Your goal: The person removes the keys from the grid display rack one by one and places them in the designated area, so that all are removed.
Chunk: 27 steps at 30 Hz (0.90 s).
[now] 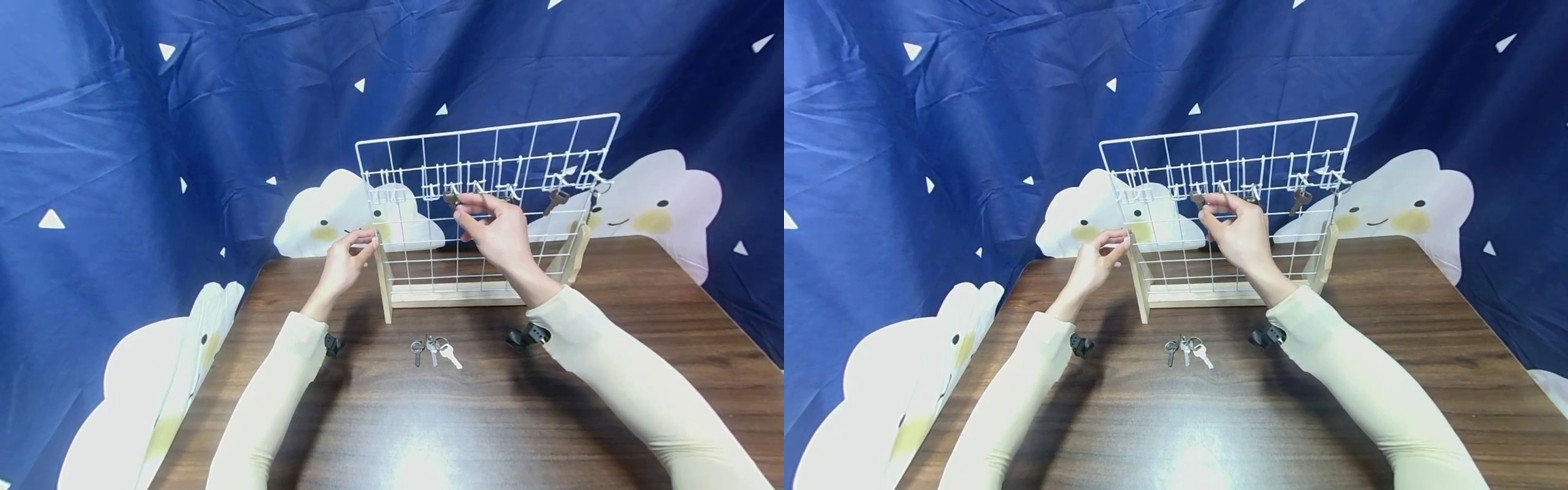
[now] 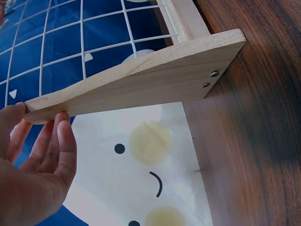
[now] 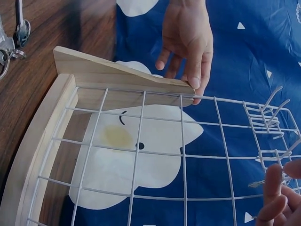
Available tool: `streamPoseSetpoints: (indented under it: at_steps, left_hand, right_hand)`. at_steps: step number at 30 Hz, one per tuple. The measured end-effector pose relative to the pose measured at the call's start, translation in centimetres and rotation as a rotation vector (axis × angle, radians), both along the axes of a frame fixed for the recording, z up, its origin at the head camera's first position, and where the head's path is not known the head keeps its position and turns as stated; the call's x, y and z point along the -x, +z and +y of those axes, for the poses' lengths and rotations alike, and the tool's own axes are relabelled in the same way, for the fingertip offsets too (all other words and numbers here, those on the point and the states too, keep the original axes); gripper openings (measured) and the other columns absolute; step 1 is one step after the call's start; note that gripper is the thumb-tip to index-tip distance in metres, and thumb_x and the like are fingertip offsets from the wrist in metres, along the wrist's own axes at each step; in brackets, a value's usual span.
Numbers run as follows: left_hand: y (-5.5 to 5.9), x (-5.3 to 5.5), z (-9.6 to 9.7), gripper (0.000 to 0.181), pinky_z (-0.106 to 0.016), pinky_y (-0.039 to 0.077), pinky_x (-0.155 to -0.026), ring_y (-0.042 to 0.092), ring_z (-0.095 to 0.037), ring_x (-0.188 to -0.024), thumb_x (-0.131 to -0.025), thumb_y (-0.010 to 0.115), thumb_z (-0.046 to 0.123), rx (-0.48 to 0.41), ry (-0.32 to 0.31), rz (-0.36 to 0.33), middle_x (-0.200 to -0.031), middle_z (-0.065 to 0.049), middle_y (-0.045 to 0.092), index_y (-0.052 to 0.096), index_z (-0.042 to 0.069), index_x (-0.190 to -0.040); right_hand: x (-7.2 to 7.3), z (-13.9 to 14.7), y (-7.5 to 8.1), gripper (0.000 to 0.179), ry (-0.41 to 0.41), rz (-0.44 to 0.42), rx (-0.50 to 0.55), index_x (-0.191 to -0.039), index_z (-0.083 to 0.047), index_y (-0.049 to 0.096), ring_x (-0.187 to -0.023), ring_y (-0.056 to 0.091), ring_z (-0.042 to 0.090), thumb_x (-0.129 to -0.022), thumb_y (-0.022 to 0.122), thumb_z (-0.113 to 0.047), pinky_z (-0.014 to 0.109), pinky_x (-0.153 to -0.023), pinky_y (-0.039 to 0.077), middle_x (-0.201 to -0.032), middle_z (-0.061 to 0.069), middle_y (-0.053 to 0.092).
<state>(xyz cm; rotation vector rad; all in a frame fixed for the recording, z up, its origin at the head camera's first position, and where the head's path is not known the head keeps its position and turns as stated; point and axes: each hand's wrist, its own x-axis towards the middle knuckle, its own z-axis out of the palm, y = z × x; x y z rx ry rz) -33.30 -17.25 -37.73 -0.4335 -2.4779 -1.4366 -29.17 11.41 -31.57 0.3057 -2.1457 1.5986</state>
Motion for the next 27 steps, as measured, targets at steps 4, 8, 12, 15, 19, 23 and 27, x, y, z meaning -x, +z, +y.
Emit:
streamPoseSetpoints:
  at_steps: [4,8,12,15,19,23,27]
  left_hand:
    - [0.0,0.0,0.0,0.029,-0.029,0.062,-0.069,0.074,-0.032,-0.094,-0.097,0.067,0.026,-0.003,0.004,0.002,-0.118,-0.013,0.071,0.069,0.013,-0.122]
    - [-0.1,0.0,0.0,0.028,-0.032,0.063,-0.071,0.074,-0.032,-0.095,-0.097,0.067,0.026,-0.003,0.004,0.002,-0.118,-0.013,0.071,0.069,0.013,-0.122]
    - [0.0,0.0,0.0,0.029,-0.037,0.063,-0.074,0.074,-0.032,-0.097,-0.097,0.067,0.027,-0.003,-0.001,-0.003,-0.12,-0.014,0.07,0.068,0.014,-0.123]
    - [0.0,0.0,0.0,0.029,-0.038,0.063,-0.074,0.074,-0.032,-0.096,-0.097,0.067,0.026,-0.007,-0.001,-0.009,-0.12,-0.014,0.07,0.068,0.014,-0.123]
    - [0.1,0.0,0.0,0.029,-0.036,0.063,-0.072,0.074,-0.032,-0.096,-0.097,0.067,0.026,-0.009,0.0,-0.013,-0.12,-0.014,0.07,0.068,0.014,-0.123]
    - [0.1,-0.1,0.0,0.029,-0.04,0.063,-0.074,0.074,-0.034,-0.097,-0.097,0.067,0.026,-0.014,-0.002,-0.013,-0.12,-0.014,0.07,0.068,0.014,-0.123]
    - [0.0,-0.1,0.0,0.029,-0.044,0.063,-0.076,0.073,-0.037,-0.098,-0.097,0.067,0.027,-0.017,-0.004,-0.01,-0.12,-0.015,0.07,0.068,0.013,-0.123]
  right_hand:
    - [0.2,-0.3,-0.1,0.029,-0.021,0.015,-0.022,-0.118,-0.011,0.073,-0.051,0.066,0.009,-0.09,0.074,-0.019,0.018,-0.039,0.043,-0.105,0.017,0.076]
    - [0.4,-0.6,-0.2,0.028,-0.029,0.019,-0.019,-0.117,-0.011,0.073,-0.052,0.068,0.01,-0.09,0.074,-0.02,0.019,-0.042,0.048,-0.106,0.017,0.076]
    - [0.7,-0.8,-0.3,0.027,-0.041,0.007,0.001,-0.115,-0.011,0.073,-0.05,0.064,0.003,-0.091,0.073,-0.023,0.019,-0.042,0.046,-0.106,0.016,0.076]
    - [0.8,-0.9,-0.3,0.027,-0.056,0.006,0.006,-0.114,-0.012,0.074,-0.05,0.063,0.003,-0.091,0.073,-0.025,0.019,-0.041,0.044,-0.104,0.014,0.077]
    - [0.9,-1.0,-0.2,0.025,-0.071,0.014,0.011,-0.111,-0.012,0.075,-0.052,0.066,0.011,-0.091,0.074,-0.026,0.019,-0.041,0.044,-0.098,0.01,0.078]
    - [1.1,-1.2,-0.2,0.024,-0.086,0.017,0.005,-0.108,-0.012,0.075,-0.052,0.067,0.012,-0.09,0.075,-0.028,0.019,-0.04,0.043,-0.096,0.008,0.078]
    - [1.2,-1.3,-0.2,0.025,-0.101,0.034,-0.001,-0.105,-0.011,0.076,-0.05,0.066,0.008,-0.089,0.076,-0.03,0.019,-0.04,0.043,-0.092,0.008,0.078]
